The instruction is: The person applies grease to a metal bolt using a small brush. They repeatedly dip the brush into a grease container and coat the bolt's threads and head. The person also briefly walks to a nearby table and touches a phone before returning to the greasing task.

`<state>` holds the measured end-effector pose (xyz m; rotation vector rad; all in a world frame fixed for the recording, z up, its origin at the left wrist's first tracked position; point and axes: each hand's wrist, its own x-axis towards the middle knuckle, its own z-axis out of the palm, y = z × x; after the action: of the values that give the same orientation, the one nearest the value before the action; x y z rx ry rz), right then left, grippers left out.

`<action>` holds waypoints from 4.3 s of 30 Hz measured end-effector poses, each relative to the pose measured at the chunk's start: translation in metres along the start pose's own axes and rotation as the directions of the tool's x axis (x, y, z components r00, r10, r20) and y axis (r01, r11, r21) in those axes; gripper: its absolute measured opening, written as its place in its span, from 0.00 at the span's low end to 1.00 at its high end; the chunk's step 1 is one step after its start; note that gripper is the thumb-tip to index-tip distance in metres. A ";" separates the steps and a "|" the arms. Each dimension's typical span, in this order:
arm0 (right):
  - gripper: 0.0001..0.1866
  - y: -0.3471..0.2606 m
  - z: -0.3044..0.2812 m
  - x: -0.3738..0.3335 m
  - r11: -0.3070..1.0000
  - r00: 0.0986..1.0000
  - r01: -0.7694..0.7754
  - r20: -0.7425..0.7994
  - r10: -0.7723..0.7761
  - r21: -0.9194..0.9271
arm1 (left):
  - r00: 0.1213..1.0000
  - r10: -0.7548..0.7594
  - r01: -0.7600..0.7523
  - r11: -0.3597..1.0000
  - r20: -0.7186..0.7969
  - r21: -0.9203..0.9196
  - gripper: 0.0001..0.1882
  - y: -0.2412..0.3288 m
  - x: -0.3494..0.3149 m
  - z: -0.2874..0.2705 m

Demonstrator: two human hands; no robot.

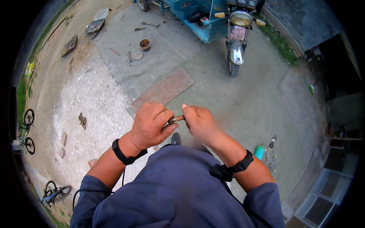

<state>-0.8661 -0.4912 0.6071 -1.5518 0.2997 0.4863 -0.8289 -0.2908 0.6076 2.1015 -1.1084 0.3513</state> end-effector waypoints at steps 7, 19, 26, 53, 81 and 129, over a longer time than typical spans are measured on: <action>0.24 0.011 -0.025 -0.013 0.988 0.977 0.143 -0.153 -0.151 -0.062 | 0.995 -0.081 0.070 0.980 -0.055 -0.185 0.12 0.016 0.013 0.041; 0.23 0.044 -0.161 -0.031 0.979 0.940 0.199 -0.273 -0.205 -0.049 | 0.991 -0.118 0.130 0.951 0.059 -0.282 0.10 0.068 0.097 0.146; 0.20 0.046 -0.297 -0.057 0.784 0.759 0.366 -0.326 -0.564 -0.502 | 0.525 -0.472 0.844 0.184 0.708 -0.504 0.15 0.127 0.181 0.237; 0.22 -0.003 -0.477 0.049 0.845 0.787 0.214 -0.426 -0.447 -0.490 | 0.737 -0.291 0.649 0.557 0.610 -0.518 0.18 0.048 0.362 0.357; 0.17 -0.097 -0.402 0.285 0.685 0.813 0.580 0.372 -0.448 -0.442 | 0.451 -0.877 0.737 0.264 0.163 -0.622 0.12 -0.064 0.340 0.278; 0.15 -0.269 0.046 0.788 0.932 0.750 -0.284 0.553 0.363 -0.226 | 0.469 -0.883 0.802 0.429 -0.007 -0.415 0.11 -0.661 0.231 -0.075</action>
<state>-0.0563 -0.3474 0.4659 -1.3915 0.0502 1.2575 -0.1558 -0.1340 0.4708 1.9259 0.1547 -0.1257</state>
